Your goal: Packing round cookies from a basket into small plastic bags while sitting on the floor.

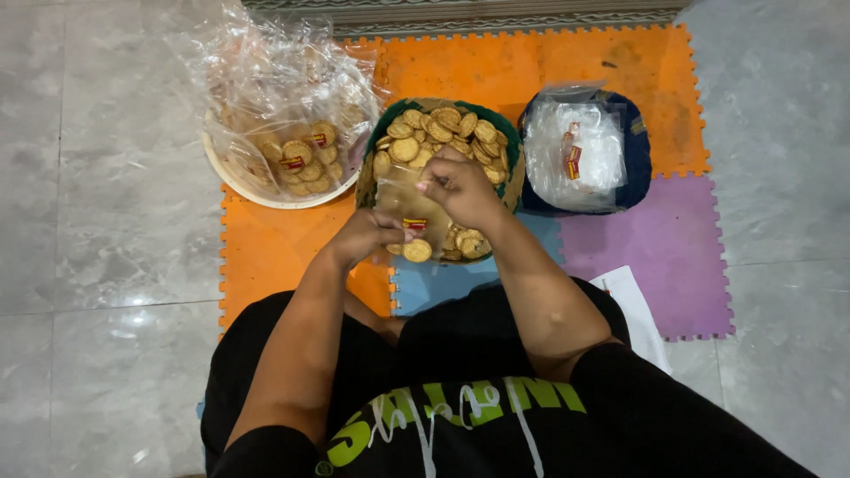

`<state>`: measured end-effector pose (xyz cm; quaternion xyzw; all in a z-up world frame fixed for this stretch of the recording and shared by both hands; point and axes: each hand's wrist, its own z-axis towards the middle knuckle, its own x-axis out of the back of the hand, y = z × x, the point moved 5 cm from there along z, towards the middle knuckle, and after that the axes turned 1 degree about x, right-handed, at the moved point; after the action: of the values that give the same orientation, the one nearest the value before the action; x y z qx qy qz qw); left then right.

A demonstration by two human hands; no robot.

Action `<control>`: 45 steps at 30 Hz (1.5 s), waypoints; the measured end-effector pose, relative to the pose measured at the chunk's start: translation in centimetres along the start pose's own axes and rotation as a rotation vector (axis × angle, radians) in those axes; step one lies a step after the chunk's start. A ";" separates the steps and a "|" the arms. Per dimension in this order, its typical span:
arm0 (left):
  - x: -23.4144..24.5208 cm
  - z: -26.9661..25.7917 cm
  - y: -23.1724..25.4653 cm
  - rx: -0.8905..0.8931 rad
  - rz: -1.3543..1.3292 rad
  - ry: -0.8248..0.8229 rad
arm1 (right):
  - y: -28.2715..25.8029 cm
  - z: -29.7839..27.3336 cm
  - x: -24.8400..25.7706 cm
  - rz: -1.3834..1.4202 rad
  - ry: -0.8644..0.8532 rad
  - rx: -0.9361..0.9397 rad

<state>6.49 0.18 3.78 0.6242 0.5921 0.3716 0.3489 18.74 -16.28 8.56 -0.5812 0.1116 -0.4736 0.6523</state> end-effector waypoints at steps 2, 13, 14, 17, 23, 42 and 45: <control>-0.3 0.1 -0.3 0.037 -0.015 -0.012 | 0.0 0.3 0.6 -0.011 0.015 0.012; 0.0 -0.5 -1.8 -0.014 -0.306 0.131 | 1.1 0.3 4.1 0.092 0.265 -0.116; 0.6 -0.2 -3.0 -0.027 -0.536 0.194 | 2.0 0.2 4.4 0.144 0.310 -0.154; 0.8 -0.5 -4.2 -0.064 -0.874 0.248 | 3.3 0.0 3.7 0.232 0.328 -0.251; -0.6 -3.3 -2.6 -0.080 -1.051 0.325 | -0.7 0.4 2.6 0.439 0.271 -0.300; 3.7 -1.5 -6.0 -0.077 -1.336 0.471 | 6.5 -1.5 -2.4 -0.586 -0.320 -0.301; 3.9 -1.1 -5.7 -0.091 -1.335 0.453 | 8.8 -1.7 -3.3 -0.727 -0.427 -0.333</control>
<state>2.88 4.41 -0.46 0.0199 0.8904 0.2234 0.3961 20.14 -15.97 -0.90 -0.7644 -0.1622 -0.5170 0.3495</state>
